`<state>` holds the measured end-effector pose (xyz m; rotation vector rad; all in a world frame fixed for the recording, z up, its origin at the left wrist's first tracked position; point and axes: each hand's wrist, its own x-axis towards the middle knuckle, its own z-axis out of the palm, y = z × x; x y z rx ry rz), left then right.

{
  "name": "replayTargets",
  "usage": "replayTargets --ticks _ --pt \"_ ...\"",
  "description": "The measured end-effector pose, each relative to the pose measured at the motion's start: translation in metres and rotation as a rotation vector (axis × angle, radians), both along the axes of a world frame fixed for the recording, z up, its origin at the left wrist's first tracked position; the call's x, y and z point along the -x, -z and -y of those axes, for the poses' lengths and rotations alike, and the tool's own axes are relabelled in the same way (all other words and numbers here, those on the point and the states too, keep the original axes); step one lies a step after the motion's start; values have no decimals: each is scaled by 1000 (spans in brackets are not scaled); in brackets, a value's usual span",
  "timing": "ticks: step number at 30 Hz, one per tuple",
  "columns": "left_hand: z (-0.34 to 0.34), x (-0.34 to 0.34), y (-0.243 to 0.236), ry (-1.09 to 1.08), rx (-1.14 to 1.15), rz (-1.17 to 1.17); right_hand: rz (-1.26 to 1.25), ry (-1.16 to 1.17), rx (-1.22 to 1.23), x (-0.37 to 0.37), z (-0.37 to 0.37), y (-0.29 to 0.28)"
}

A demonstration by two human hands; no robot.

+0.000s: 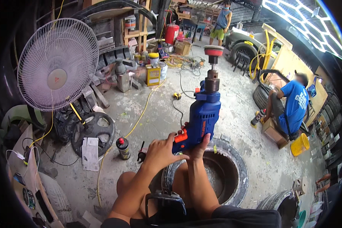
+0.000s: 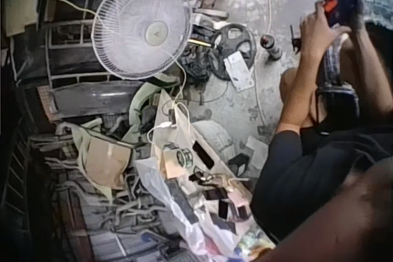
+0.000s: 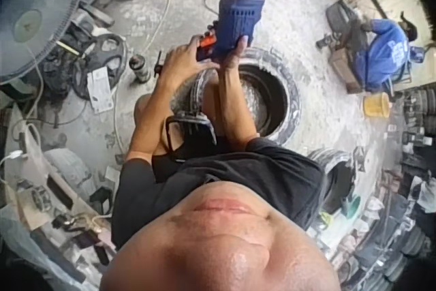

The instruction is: Restoring a plastic car trim piece by applying polishing compound and using a power drill with a buffing pad.

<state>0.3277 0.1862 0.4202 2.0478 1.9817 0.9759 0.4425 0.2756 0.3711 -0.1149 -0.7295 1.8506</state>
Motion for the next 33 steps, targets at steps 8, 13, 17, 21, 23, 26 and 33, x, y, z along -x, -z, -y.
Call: replayTargets --ticks 8,13,17,21,23,26,33 --pt "-1 8 -10 -12 210 -106 -108 -239 -153 -1 0 0" --pt "0 13 1 32 62 -139 -53 -289 -216 -7 3 -11" --pt "1 14 7 49 -2 -126 -6 -286 -255 -8 8 -12" --pt "0 9 9 55 48 -119 51 -201 -255 -12 6 -6" --pt "-2 5 7 59 178 -78 32 -166 -238 -14 6 -6" --pt "-7 4 8 44 175 -119 2 -123 -172 -11 6 -8" --pt "-10 3 7 48 153 -134 -142 -170 -76 -7 1 -6"
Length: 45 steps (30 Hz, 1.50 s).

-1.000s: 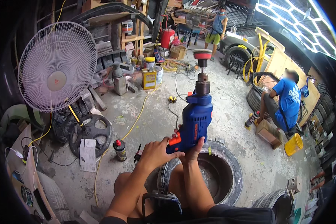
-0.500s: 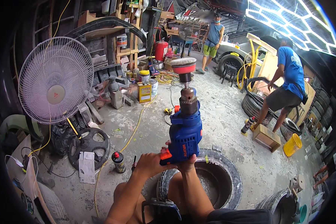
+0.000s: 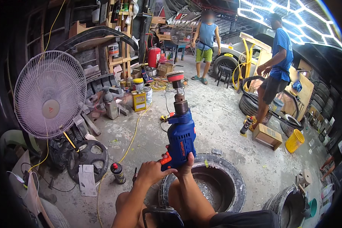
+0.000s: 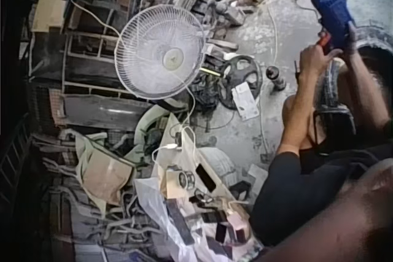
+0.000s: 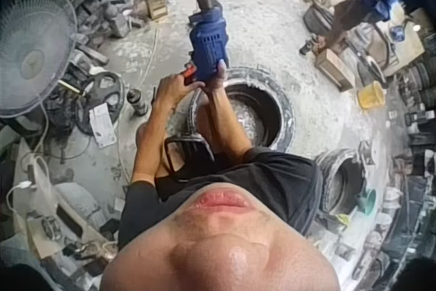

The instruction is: Restoring a plastic car trim piece by applying polishing compound and using a power drill with a buffing pad.

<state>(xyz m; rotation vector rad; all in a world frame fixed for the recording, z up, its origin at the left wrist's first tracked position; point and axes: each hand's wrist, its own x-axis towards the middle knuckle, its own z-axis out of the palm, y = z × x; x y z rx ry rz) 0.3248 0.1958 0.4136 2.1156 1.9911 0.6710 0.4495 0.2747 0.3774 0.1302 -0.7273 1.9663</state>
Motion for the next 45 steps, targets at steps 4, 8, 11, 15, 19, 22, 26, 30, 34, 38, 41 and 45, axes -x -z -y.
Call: replayTargets --ticks 4,8,11,15,19,22,26,30,34,38,41,45 --pt "3 -2 1 -17 -22 8 32 -8 -22 1 -1 4" --pt "5 -3 -1 -20 -73 27 23 -31 -29 1 0 3" --pt "5 -2 1 -23 -50 14 14 -35 -26 2 0 4" --pt "3 0 7 -43 -35 10 -21 -34 14 3 3 1" --pt "4 -4 4 -53 -31 15 -8 -7 -2 2 5 -4" --pt "5 -5 2 -57 -29 24 -6 -3 -3 2 5 -3" --pt "4 -4 3 -57 -2 13 -6 -2 -15 2 4 -3" --pt "4 -6 -2 -66 -6 36 -1 -1 -17 2 3 -3" --pt "3 -7 -4 -63 47 32 -5 12 1 1 0 -1" --pt "4 -6 -4 -57 38 62 -29 -14 27 3 -1 2" --pt "3 -8 -1 -73 25 49 -32 -14 34 2 0 0" --pt "3 -10 -1 -62 48 43 -19 4 29 0 1 -1"
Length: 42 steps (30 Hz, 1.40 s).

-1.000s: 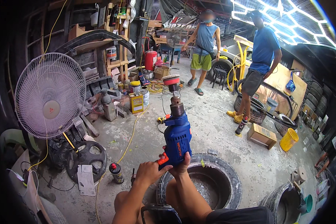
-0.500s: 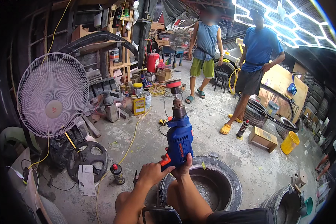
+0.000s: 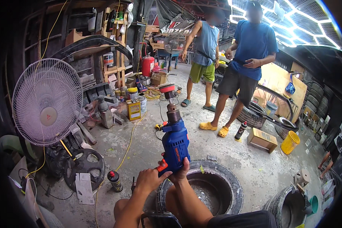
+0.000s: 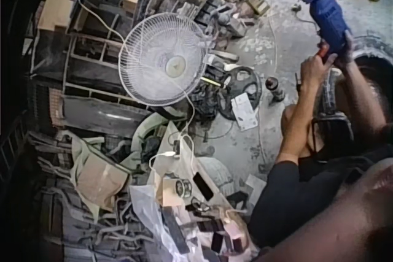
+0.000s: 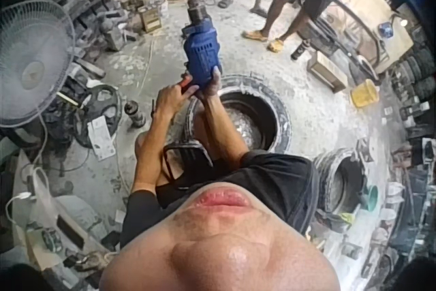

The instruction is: Restoring a plastic car trim piece by applying polishing compound and using a power drill with a buffing pad.

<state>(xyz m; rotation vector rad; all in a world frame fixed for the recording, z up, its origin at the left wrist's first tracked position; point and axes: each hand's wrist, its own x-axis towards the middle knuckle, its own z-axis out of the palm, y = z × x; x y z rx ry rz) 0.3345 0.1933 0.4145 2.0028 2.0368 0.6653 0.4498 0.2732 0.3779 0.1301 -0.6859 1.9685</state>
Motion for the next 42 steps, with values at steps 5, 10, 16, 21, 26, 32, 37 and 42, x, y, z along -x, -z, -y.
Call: replayTargets --ticks 5,10,16,21,26,32,37,42 --pt "7 -2 1 -50 -31 34 12 -4 1 2 0 4" --pt "32 12 -21 -77 115 209 84 35 53 2 -5 16" --pt "155 26 -35 -152 265 632 47 67 -5 2 -14 -1" --pt "202 18 17 74 179 793 -35 -15 -41 7 -20 -3" --pt "199 5 19 13 95 943 -91 -39 -52 5 -16 3" --pt "162 14 -4 -152 -200 975 -35 -11 -81 1 -13 3" --pt "127 23 -21 -204 -357 759 -14 -12 -82 9 -5 -1" --pt "136 15 -7 -116 -310 714 10 -49 -39 6 -13 7"
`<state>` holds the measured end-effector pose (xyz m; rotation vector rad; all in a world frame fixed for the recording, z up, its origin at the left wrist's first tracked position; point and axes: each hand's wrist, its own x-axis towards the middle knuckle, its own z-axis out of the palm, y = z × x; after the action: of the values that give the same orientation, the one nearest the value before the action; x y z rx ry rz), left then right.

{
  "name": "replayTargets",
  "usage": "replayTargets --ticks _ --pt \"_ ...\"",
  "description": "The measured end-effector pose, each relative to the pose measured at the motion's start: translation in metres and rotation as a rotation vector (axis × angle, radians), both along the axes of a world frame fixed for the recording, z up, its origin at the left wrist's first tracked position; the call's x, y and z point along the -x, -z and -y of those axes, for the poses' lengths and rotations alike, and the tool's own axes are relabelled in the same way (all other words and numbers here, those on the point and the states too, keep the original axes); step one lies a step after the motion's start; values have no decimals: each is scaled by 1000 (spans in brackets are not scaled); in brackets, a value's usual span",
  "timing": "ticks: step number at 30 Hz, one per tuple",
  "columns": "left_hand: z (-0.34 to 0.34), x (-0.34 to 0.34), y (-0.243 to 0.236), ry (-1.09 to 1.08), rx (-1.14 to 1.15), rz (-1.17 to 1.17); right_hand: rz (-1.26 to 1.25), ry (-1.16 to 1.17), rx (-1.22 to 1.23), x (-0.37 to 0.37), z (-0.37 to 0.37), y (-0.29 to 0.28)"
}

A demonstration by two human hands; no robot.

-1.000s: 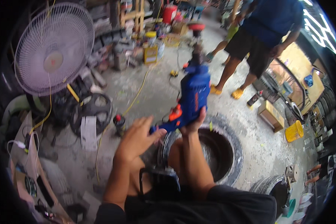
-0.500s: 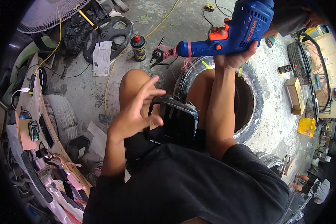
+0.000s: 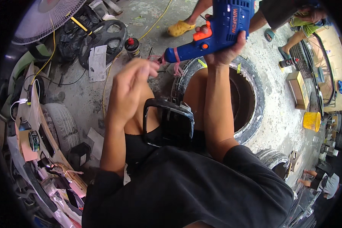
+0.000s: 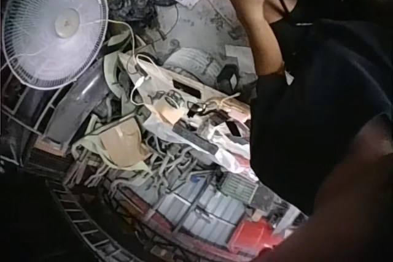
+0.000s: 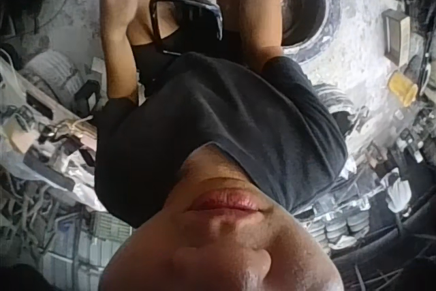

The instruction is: Restoring a plastic car trim piece by applying polishing compound and using a power drill with a buffing pad.

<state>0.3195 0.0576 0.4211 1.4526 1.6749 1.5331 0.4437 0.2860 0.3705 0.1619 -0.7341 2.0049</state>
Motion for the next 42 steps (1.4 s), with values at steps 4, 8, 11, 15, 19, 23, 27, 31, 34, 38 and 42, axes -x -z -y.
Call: replayTargets --ticks 4,8,11,15,19,23,27,31,34,38,42 --pt "27 -37 16 39 219 130 35 19 -29 -1 1 -3" --pt "29 -48 24 -89 213 57 33 64 14 8 9 -10" --pt "22 -44 37 -127 187 -30 18 84 -17 10 11 -12" --pt "10 -37 40 -167 186 0 7 15 -71 10 4 -5" --pt "4 -25 37 -161 221 29 51 117 -20 4 13 -23" --pt "-8 -31 2 -228 215 91 103 153 32 -15 -6 -11" --pt "-11 -10 -13 -211 118 -19 163 332 151 -12 -8 5" --pt "-33 6 -27 -128 -171 -140 225 171 140 -27 -1 -5" --pt "-46 6 -60 10 -212 -117 256 163 59 -35 -6 4" --pt "-58 12 -100 62 -388 -21 301 121 -57 -35 -8 5" --pt "-69 25 -110 107 -457 17 295 212 -232 -21 -11 -29"
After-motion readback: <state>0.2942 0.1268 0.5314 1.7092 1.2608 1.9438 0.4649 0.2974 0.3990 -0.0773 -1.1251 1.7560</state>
